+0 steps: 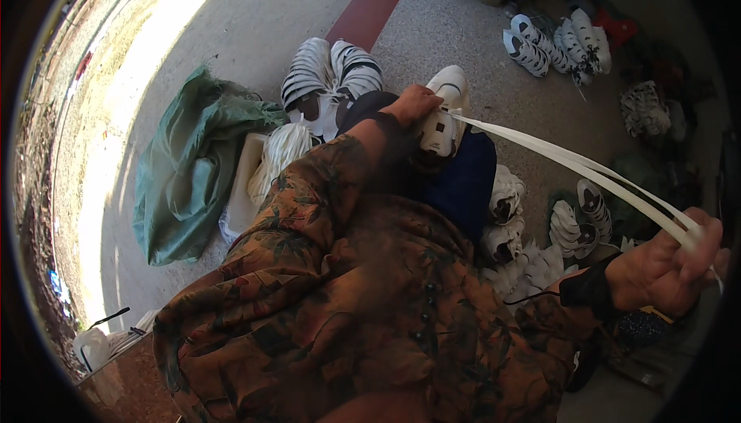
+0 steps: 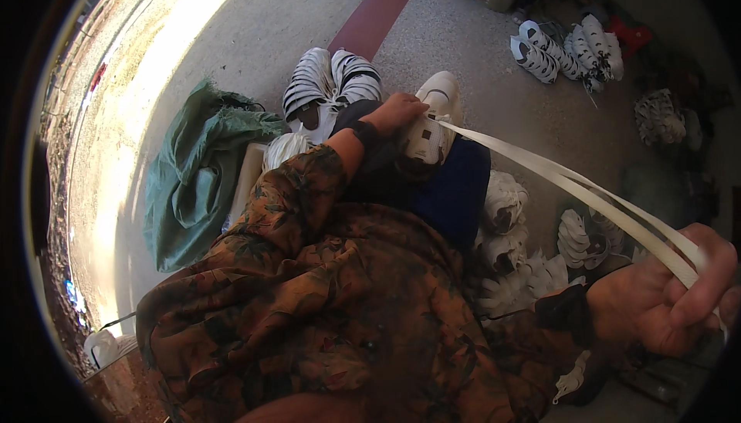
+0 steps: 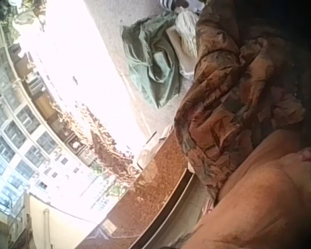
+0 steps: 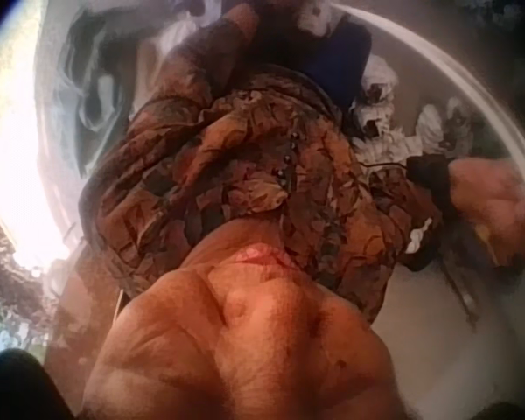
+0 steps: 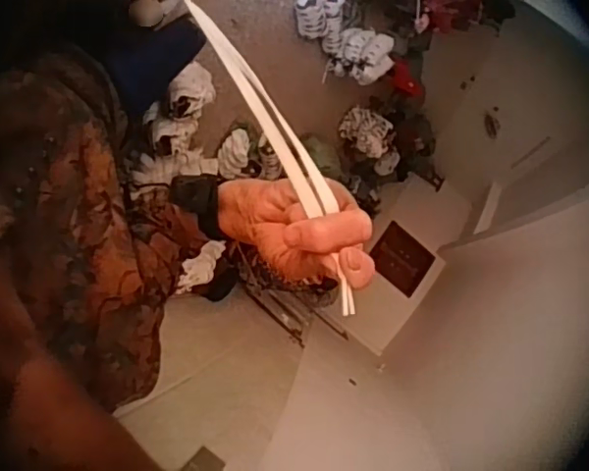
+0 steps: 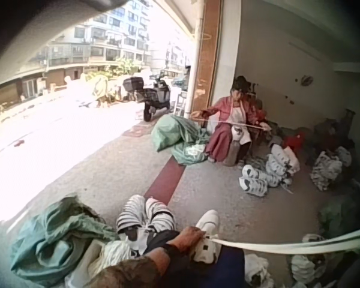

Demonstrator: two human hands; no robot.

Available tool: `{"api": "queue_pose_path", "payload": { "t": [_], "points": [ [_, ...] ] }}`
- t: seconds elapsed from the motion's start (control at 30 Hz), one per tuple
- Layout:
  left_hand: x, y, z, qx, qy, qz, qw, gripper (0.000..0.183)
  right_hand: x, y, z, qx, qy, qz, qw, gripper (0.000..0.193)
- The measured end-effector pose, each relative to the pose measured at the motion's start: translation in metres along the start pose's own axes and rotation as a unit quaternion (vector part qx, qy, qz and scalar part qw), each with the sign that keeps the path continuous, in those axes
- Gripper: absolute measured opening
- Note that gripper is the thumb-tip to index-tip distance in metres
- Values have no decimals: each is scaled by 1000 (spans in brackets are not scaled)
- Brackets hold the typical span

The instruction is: Lacing and organizing shoe uppers during manufacturing process.

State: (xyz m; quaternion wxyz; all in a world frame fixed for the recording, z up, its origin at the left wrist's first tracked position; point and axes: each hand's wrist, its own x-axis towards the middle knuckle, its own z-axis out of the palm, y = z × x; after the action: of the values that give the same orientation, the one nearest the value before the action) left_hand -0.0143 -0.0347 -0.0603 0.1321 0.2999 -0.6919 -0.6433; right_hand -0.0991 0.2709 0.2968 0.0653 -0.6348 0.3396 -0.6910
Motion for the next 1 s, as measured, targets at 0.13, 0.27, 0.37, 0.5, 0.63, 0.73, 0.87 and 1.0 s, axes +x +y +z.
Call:
{"api": "queue_pose_path", "payload": {
  "t": [0.13,0.27,0.37,0.5,0.63,0.73,0.87,1.0],
  "points": [
    [0,-4,-11,223,-12,254,941,26,-4,-2,0,-341,179,-86,919,21],
    [-3,9,-6,-142,4,-69,987,31,7,-4,4,107,2,34,994,22],
    [-19,22,-3,-132,142,25,981,34,18,1,20,226,-38,89,969,23],
    [-52,36,6,83,162,400,898,31,39,15,52,303,-84,125,941,22],
    [-57,38,19,155,-181,311,920,26,44,56,86,214,-269,66,937,10],
    [-56,21,27,274,-161,285,905,21,21,93,88,115,-326,134,929,22],
    [-50,-2,33,257,-162,315,899,21,-55,204,69,-159,-182,411,879,13],
    [-52,-4,34,264,-157,339,889,22,-144,289,42,-294,-99,447,839,14]
  ]
}}
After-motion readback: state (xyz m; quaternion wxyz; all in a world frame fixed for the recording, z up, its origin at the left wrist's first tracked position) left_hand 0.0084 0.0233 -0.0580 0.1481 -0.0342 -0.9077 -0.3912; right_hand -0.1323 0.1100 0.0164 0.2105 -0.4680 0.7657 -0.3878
